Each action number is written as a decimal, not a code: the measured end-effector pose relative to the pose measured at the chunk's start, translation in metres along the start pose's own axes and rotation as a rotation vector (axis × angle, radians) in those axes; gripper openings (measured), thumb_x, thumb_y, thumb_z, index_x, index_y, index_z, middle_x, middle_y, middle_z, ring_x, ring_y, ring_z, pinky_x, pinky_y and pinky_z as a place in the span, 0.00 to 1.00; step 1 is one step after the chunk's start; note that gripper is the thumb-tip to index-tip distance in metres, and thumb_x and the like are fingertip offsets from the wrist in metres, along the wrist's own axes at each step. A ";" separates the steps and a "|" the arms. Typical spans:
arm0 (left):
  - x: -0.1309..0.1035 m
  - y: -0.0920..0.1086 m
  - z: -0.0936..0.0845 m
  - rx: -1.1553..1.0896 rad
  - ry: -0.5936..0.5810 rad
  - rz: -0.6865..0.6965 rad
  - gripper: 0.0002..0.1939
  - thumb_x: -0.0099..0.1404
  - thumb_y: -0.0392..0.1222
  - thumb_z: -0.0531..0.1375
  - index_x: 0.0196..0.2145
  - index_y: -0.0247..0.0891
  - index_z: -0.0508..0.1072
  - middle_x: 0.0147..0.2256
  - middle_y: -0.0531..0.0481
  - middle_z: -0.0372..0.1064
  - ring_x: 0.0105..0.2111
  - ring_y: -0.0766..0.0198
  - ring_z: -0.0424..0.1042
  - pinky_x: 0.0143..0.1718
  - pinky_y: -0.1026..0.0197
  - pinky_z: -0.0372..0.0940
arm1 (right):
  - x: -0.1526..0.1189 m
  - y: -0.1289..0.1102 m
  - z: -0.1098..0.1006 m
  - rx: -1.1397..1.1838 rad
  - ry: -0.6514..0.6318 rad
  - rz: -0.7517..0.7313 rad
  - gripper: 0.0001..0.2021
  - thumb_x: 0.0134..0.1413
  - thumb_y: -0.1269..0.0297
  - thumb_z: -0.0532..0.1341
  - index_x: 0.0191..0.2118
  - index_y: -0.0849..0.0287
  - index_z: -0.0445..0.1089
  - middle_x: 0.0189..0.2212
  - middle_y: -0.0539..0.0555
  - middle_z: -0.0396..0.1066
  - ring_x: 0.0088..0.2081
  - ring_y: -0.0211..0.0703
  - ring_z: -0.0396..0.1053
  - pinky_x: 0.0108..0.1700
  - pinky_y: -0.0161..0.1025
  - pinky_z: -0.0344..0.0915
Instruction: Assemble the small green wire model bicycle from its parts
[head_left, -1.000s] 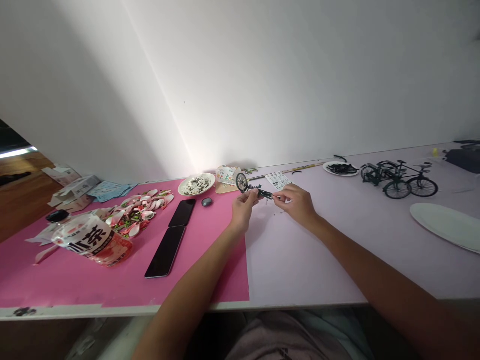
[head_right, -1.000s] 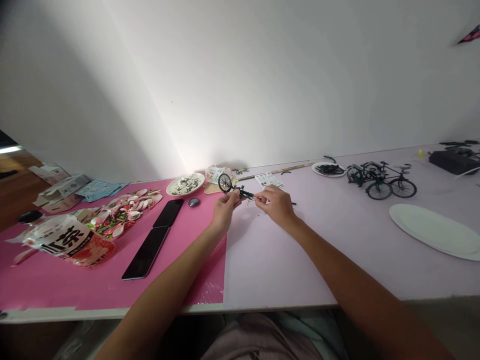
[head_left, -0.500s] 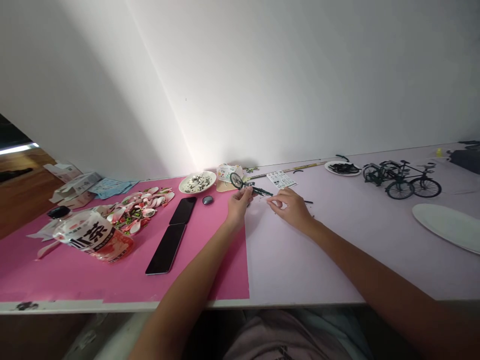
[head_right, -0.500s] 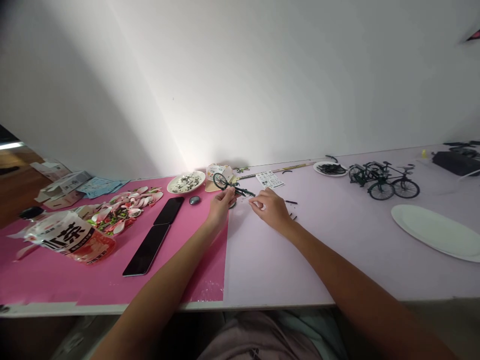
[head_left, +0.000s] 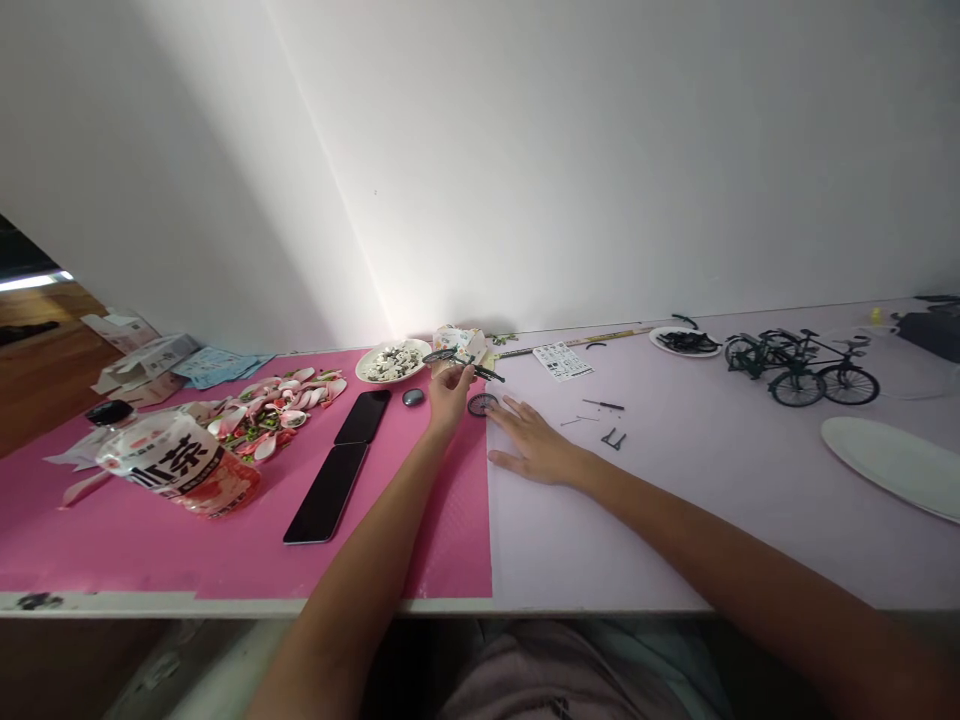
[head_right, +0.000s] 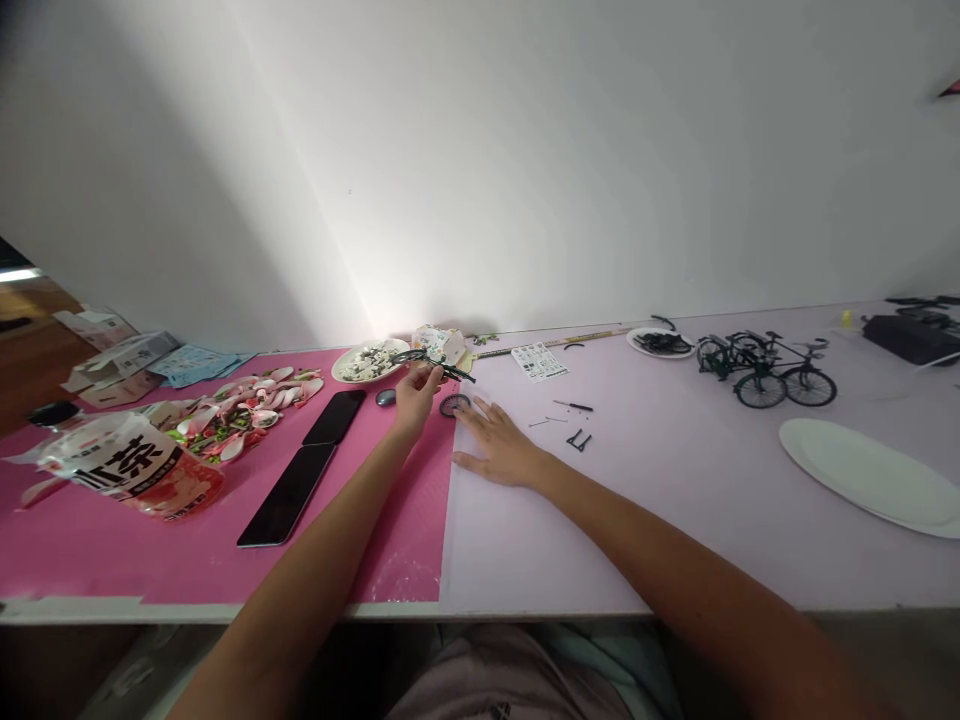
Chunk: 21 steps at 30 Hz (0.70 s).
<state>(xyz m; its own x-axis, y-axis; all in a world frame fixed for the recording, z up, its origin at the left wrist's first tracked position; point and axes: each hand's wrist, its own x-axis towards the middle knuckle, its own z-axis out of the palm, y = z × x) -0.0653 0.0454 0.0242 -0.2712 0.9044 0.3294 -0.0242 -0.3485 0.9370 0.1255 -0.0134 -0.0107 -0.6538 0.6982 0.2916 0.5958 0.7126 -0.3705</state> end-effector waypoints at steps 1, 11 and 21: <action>0.000 -0.001 0.002 -0.006 -0.009 -0.002 0.18 0.57 0.54 0.71 0.34 0.35 0.78 0.34 0.44 0.78 0.39 0.57 0.76 0.44 0.56 0.68 | 0.001 0.001 0.000 -0.002 -0.010 0.000 0.40 0.68 0.37 0.51 0.77 0.49 0.43 0.76 0.58 0.46 0.77 0.60 0.34 0.73 0.62 0.43; -0.010 -0.002 0.008 0.028 -0.068 -0.023 0.22 0.56 0.56 0.72 0.37 0.35 0.77 0.34 0.45 0.77 0.35 0.59 0.75 0.42 0.56 0.67 | 0.001 0.002 -0.003 -0.080 0.240 -0.023 0.18 0.66 0.53 0.63 0.57 0.51 0.73 0.57 0.62 0.70 0.57 0.60 0.66 0.59 0.58 0.65; -0.014 0.005 0.011 -0.001 -0.031 -0.085 0.24 0.53 0.59 0.73 0.34 0.36 0.77 0.31 0.47 0.75 0.31 0.62 0.72 0.37 0.58 0.66 | -0.009 0.002 -0.021 -0.081 0.208 0.015 0.15 0.71 0.65 0.56 0.57 0.49 0.75 0.41 0.55 0.80 0.39 0.47 0.77 0.42 0.42 0.70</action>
<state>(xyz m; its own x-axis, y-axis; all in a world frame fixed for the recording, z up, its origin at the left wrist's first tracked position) -0.0511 0.0337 0.0254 -0.2386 0.9377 0.2526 -0.0469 -0.2709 0.9615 0.1424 -0.0165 0.0043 -0.5392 0.7018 0.4655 0.6456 0.6994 -0.3067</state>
